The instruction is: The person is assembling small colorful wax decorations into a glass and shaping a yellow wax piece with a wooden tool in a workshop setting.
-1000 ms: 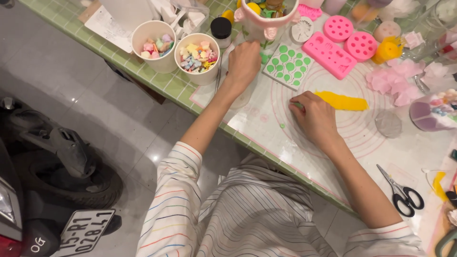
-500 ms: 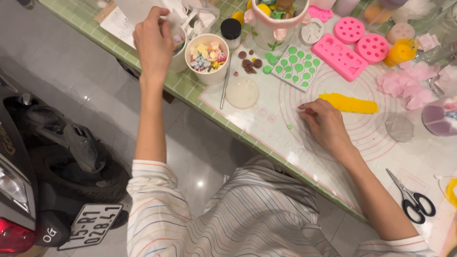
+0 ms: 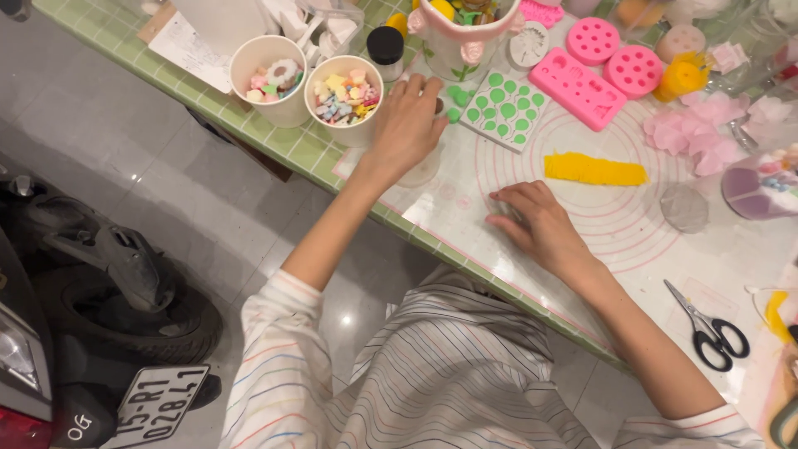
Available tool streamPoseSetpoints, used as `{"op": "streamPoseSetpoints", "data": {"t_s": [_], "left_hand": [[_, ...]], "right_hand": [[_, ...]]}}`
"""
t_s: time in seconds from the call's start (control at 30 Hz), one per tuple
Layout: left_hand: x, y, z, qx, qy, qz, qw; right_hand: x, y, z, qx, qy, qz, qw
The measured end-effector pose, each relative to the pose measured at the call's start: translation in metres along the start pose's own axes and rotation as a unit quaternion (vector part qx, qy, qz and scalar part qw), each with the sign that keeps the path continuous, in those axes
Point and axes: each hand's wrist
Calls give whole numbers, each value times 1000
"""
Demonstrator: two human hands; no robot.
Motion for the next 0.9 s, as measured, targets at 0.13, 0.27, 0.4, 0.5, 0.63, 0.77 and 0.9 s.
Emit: {"op": "streamPoseSetpoints", "data": {"t_s": [0.13,0.27,0.4,0.5,0.63,0.77,0.9], "left_hand": [[15,12,-30,103,84,38,990],[16,22,-37,87,113,61,988],[20,25,-35,52,116,73,989],[22,33,-36,20,108,59,992],[25,41,-36,-13,95,20,995],[23,35,-34,-14,90,8,996],[24,25,-19,1,118,12,993]], "right_hand": [[-4,-3,0,5,17,4,1000],[-6,-16,-5,4,30,-20,999],[-8,-29,-10,11,12,12,1000],[-8,-26,-8,21,11,4,1000],[-5,-24,-4,20,27,12,999],[-1,-19,2,25,23,19,999],[2,-14,3,10,47,10,999]]}}
Point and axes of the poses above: each hand's wrist, its own x-axis towards the middle knuckle, its own z-axis out of the back of the hand, y = z × x, and after that the axes turned 7 degrees about -z, right-handed
